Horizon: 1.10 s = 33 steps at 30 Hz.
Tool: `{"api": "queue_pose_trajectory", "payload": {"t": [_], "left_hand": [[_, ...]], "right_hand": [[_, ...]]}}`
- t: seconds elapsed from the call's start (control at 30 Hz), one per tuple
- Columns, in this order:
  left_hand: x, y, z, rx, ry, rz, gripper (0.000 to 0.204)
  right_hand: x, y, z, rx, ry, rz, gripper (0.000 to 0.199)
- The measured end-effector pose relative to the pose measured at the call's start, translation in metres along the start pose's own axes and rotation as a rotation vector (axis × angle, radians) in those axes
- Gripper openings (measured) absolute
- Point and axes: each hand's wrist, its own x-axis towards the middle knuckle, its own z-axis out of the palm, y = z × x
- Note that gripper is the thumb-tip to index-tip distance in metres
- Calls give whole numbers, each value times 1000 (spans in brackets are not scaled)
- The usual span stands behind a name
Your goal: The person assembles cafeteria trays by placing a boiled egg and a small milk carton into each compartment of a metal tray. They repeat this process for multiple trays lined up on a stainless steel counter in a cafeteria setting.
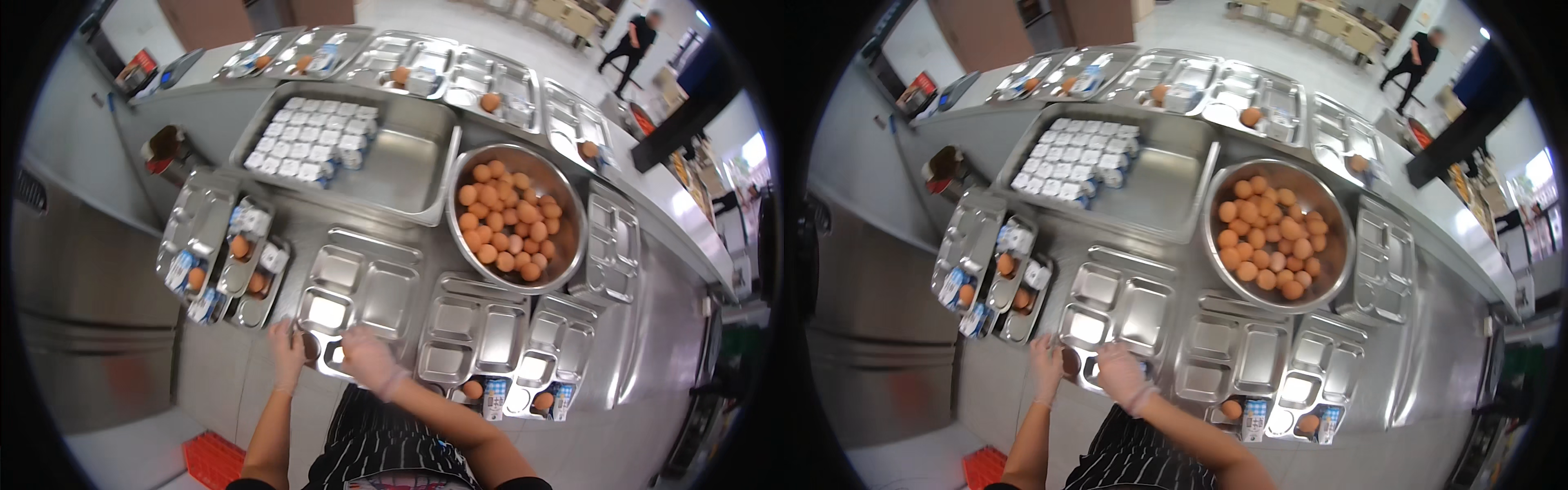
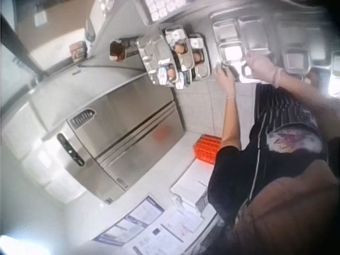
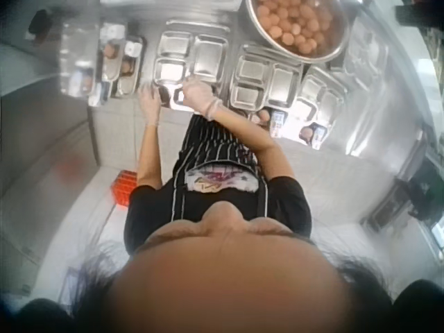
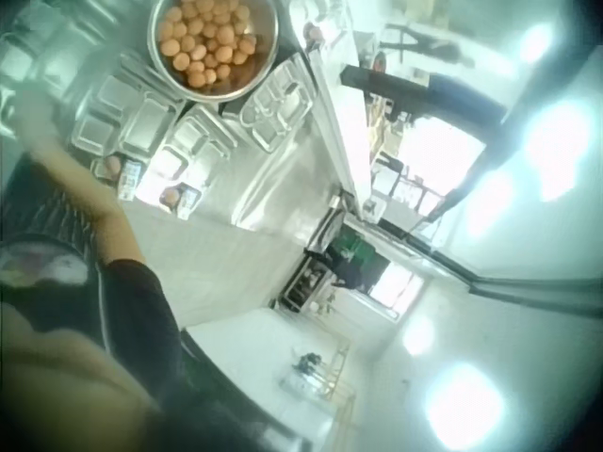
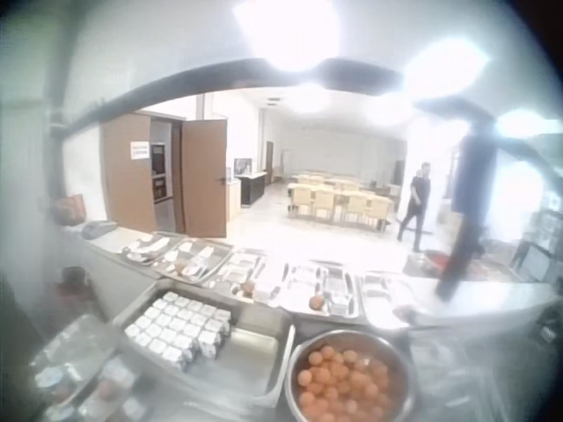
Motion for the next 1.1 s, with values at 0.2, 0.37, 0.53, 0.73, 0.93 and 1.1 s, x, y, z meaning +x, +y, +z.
{"api": "queue_pose_trajectory", "payload": {"t": [0.2,0.37,0.53,0.73,0.93,1.1], "left_hand": [[10,4,-4,-12,-30,47,36],[38,67,-5,-186,-131,73,36],[63,141,28,-305,-195,345,38],[75,246,71,-383,-394,592,36],[40,272,98,-450,-648,638,30],[-34,216,95,-439,-807,338,35]], "right_hand": [[10,-12,9,-269,-110,-1,25],[-23,4,-50,-55,190,26,38],[-82,87,-140,-97,588,339,28],[-190,150,-196,-156,978,712,29],[-285,132,-151,-126,1012,1057,23],[-344,103,-64,592,1344,1039,17]]}}
